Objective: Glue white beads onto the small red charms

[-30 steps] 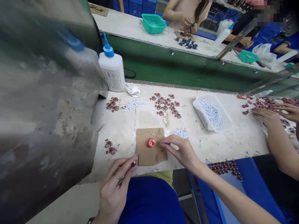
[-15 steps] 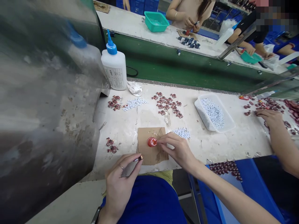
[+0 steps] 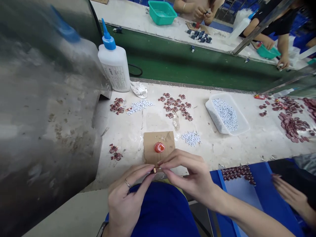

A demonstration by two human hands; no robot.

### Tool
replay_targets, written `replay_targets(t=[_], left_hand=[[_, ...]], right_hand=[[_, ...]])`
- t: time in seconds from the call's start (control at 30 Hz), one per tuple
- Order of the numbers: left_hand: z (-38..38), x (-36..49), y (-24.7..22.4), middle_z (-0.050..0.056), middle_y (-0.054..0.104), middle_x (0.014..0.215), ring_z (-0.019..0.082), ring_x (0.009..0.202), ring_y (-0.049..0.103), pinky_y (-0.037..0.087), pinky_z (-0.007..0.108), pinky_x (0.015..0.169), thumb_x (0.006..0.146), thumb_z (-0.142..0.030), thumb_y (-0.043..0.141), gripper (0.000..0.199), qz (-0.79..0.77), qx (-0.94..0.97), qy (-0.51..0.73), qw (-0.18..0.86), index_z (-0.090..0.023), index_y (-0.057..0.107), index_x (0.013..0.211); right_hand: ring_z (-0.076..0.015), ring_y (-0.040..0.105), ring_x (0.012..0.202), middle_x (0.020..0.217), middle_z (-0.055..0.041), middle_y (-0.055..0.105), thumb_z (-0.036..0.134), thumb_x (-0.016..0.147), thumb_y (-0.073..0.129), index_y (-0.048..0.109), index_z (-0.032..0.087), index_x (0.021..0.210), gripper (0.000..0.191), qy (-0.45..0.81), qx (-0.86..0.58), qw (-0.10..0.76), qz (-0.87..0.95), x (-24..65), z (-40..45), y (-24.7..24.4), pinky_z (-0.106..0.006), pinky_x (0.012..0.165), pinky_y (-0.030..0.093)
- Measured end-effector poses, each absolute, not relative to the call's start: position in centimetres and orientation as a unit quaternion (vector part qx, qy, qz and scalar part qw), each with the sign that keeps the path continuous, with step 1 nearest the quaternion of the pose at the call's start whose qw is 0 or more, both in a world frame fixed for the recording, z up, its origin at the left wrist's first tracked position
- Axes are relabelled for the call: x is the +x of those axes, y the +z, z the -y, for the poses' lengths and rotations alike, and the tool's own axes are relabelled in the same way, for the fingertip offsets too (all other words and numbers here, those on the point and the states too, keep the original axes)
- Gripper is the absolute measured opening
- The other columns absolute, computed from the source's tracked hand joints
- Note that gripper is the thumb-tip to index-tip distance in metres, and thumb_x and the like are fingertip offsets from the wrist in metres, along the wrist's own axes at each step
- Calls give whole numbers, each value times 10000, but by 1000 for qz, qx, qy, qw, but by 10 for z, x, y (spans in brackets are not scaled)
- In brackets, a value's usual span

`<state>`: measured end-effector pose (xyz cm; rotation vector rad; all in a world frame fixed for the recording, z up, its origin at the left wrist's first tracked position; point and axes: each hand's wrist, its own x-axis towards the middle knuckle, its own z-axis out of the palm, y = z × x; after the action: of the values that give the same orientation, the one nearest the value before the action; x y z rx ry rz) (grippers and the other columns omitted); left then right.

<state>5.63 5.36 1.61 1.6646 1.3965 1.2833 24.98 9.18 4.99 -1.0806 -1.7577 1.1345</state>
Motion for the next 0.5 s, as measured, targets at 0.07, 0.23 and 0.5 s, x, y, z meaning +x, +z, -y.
replay_targets(t=[0.07, 0.23, 0.5], left_hand=[[-54, 57, 18, -99, 766, 1040, 38, 945, 745, 605, 105, 943, 847, -53, 739, 328, -528, 625, 482, 314, -291, 724, 1073], [-55, 57, 18, -88, 769, 1018, 46, 928, 748, 605, 102, 934, 831, -49, 755, 322, -531, 626, 482, 306, -280, 734, 1055], [-60, 56, 21, -65, 764, 1030, 48, 938, 737, 610, 114, 933, 830, -10, 735, 345, -503, 655, 483, 291, -262, 739, 1066]], right_hand=[[-177, 749, 852, 963, -34, 783, 122, 929, 702, 754, 244, 1021, 162, 451, -423, 376, 690, 249, -90, 49, -334, 732, 629], [-181, 754, 843, 972, -37, 782, 152, 957, 689, 749, 254, 1067, 162, 437, -417, 360, 711, 251, -91, 45, -325, 724, 646], [-212, 753, 852, 1030, -109, 762, 92, 1029, 522, 668, 198, 1283, 312, 240, -360, 284, 856, 251, -88, 54, -331, 672, 645]])
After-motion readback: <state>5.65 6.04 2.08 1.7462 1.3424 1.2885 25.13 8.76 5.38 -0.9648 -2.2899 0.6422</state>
